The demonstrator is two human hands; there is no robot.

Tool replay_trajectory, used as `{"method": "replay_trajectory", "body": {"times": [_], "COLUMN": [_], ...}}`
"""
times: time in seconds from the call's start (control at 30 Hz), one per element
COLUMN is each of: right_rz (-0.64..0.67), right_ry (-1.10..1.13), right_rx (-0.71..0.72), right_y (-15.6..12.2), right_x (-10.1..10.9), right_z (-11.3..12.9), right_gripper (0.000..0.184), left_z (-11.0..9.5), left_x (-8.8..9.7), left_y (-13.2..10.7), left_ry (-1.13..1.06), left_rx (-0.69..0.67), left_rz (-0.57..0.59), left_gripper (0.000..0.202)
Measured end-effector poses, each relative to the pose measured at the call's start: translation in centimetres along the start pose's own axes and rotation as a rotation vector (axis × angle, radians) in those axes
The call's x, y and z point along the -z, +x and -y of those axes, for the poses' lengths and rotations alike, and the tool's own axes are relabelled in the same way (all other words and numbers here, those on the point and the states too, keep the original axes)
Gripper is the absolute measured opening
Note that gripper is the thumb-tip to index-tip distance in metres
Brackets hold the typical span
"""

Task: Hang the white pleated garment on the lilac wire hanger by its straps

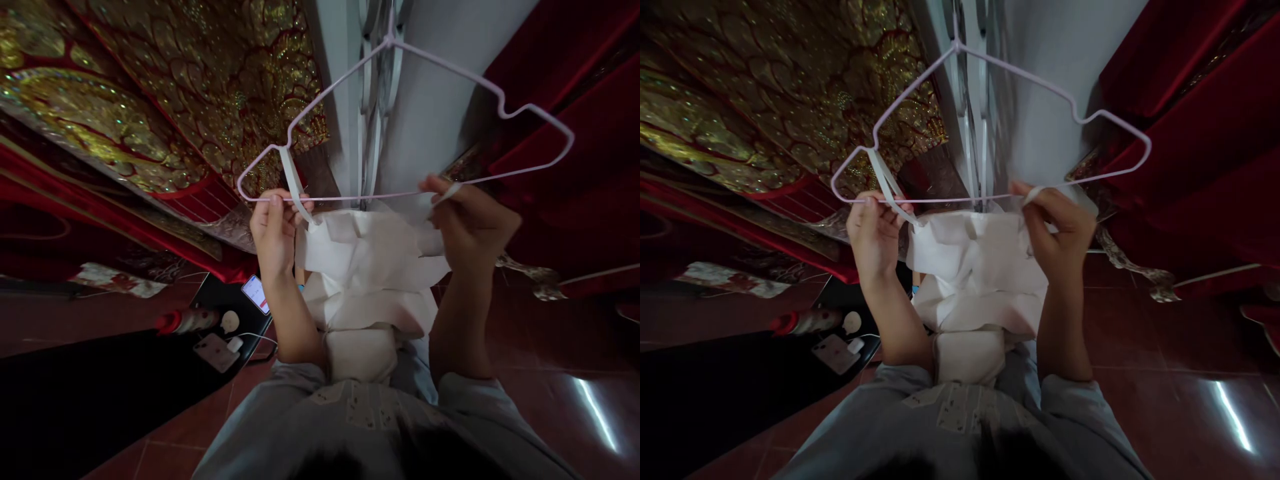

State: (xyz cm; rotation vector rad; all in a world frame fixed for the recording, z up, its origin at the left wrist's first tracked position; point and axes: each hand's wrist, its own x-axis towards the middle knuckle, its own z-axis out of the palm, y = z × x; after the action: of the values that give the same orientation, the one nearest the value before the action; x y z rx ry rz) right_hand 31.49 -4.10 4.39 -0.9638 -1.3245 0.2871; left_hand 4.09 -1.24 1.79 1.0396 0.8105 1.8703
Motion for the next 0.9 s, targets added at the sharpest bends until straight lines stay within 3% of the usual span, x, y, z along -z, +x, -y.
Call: {"method": "replay_trajectory", "body": {"times": [0.13,0.2,0.3,0.43,0.53,0.6,0.73,0.8,0.83,0.9], "right_rz": [-0.472,-0.538,-0.334,-0.016,0.09,0.085,-0.112,-0.163,-0.113,0.151], "right_ry": [-0.026,-0.048,-0.018,-0.125,-0.26,-0.301,-0.245,-0.218,-0.223,-0.248], "right_rx": [-0.052,-0.057,-0.063,-0.029,0.041,0.13,0.453,0.522,0.492,0.331], "right_y": [1.7,3.2,5.5,8.0,8.9,9.0,7.3,5.5,4.3,1.8], "right_x": [2.9,4.6,5.7,4.7,4.0,3.8,3.1,2.0,1.4,-0.1], "right_z": [-2.9,-4.0,-4.2,-2.0,-0.6,-0.3,0.2,0.7,0.9,0.9], "right_gripper": [0.027,0.031,0.038,0.035,0.032,0.028,0.029,0.029,0.026,0.023], "left_z": [-0.6,-0.7,-0.7,-0.6,-0.5,-0.4,-0.2,0.0,0.0,0.1], "left_x": [0.1,0.2,0.2,-0.3,-0.6,-0.7,-0.5,-0.5,-0.6,-0.6], "left_y": [0.4,0.6,0.8,0.7,0.7,0.6,0.2,0.0,0.0,-0.1], "left_ry": [0.059,0.062,0.056,0.074,0.086,0.1,0.136,0.148,0.153,0.165], "left_rx": [-0.052,-0.071,-0.07,-0.027,-0.03,-0.041,-0.088,-0.112,-0.12,-0.128], "left_rz": [-0.063,-0.061,-0.037,-0.048,-0.076,-0.06,0.0,0.02,0.03,0.044], "left_gripper": [0.037,0.039,0.044,0.047,0.044,0.045,0.047,0.046,0.044,0.042]}}
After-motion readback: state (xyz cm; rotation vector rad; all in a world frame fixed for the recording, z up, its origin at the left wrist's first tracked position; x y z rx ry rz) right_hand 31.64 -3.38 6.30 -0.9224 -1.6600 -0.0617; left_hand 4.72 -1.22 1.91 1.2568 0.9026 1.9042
